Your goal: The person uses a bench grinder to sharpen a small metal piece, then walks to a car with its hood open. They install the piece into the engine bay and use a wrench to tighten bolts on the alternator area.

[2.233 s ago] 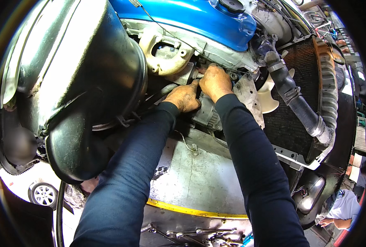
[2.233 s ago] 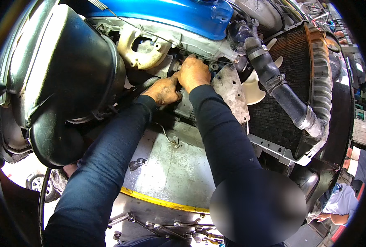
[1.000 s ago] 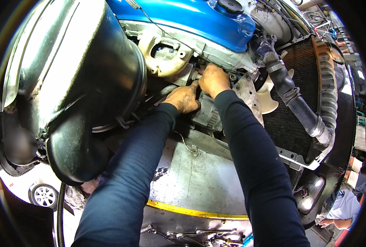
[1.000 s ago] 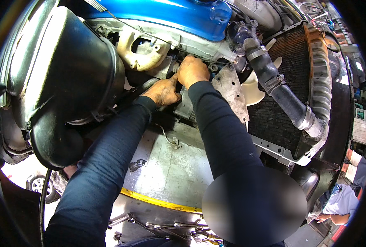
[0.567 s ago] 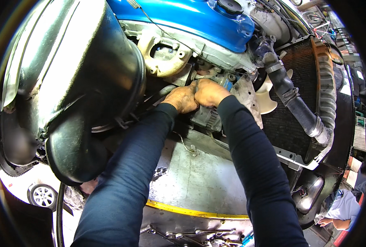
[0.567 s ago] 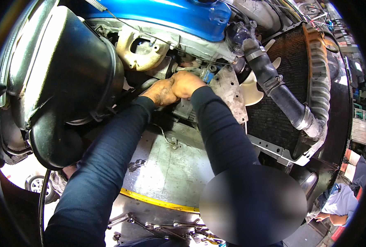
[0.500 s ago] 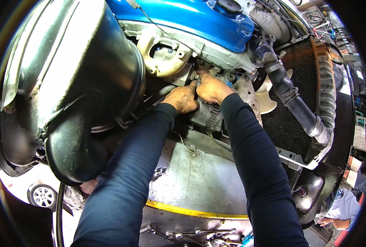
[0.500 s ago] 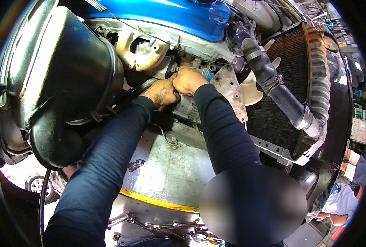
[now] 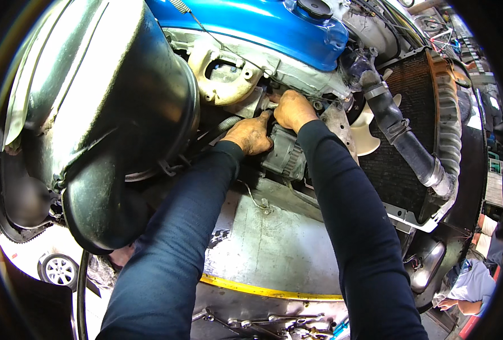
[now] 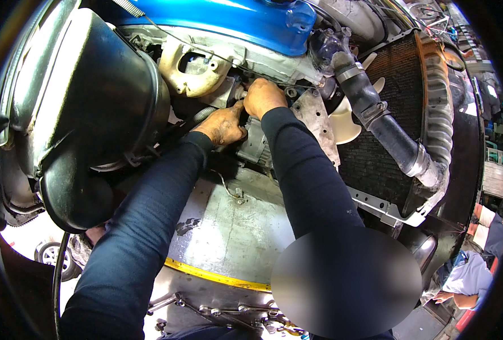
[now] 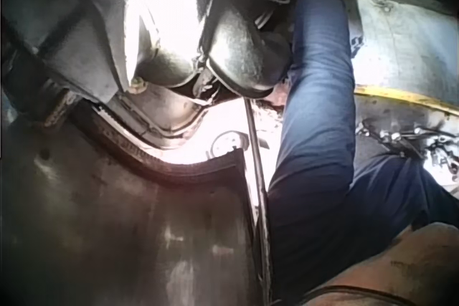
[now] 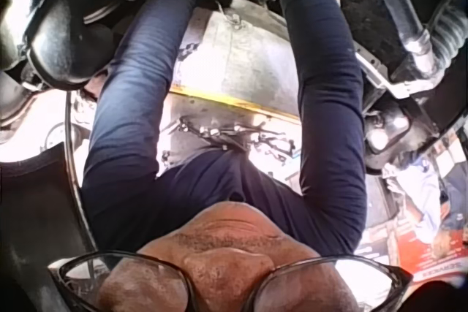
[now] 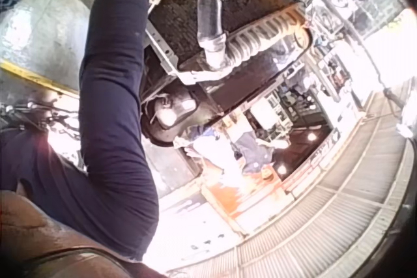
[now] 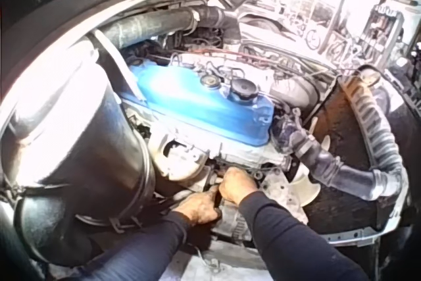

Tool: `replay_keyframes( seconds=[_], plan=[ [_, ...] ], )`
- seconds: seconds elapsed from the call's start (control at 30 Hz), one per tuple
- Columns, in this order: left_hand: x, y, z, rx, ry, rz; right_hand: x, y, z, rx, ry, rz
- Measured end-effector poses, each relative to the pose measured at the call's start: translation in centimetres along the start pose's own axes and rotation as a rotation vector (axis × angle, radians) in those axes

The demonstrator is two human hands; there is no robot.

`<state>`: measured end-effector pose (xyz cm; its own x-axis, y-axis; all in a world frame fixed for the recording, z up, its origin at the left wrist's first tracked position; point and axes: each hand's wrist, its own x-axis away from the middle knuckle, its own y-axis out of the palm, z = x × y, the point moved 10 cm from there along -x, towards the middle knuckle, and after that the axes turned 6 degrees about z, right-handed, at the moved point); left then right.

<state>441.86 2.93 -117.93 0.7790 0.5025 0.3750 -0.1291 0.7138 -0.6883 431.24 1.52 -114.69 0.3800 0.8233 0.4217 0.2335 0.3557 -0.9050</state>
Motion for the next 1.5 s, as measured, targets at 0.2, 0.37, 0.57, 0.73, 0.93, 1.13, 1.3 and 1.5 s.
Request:
replay_keyframes(
  seconds=[0.2,0.37,0.57,0.73,0.93,1.13,1.3,1.5],
  plan=[
    [0.0,0.4,0.3,-0.033,0.039,-0.086,0.5,-0.1,0.9,-0.070,0.105,0.046],
    [-0.5,1.3,0.2,-0.063,0.074,-0.126,1.3,-0.6,0.9,-0.095,0.120,0.028],
    [-1.8,2.4,0.4,-0.133,0.141,-0.154,1.2,-0.4,0.9,-0.098,0.108,0.035],
    [-2.2,2.6,0.4,-0.118,0.094,-0.225,1.1,-0.5,1.0,-0.121,0.100,0.055],
    [-1.9,2.4,0.4,-0.153,0.128,-0.195,1.4,-1.5,0.1,-0.130,0.063,0.125],
    [-4.2,5.4,-1.6,-0.142,0.167,-0.229,1.5,-1.3,-0.2,-0.088,0.094,0.060],
    [-6.3,8.5,-2.9,-0.255,0.289,-0.291,1.3,-1.6,-0.4,-0.107,0.082,0.110],
    [-5.6,6.7,-2.8,-0.138,0.195,-0.209,0.9,-0.7,-0.6,-0.067,0.077,0.030]
  ],
)
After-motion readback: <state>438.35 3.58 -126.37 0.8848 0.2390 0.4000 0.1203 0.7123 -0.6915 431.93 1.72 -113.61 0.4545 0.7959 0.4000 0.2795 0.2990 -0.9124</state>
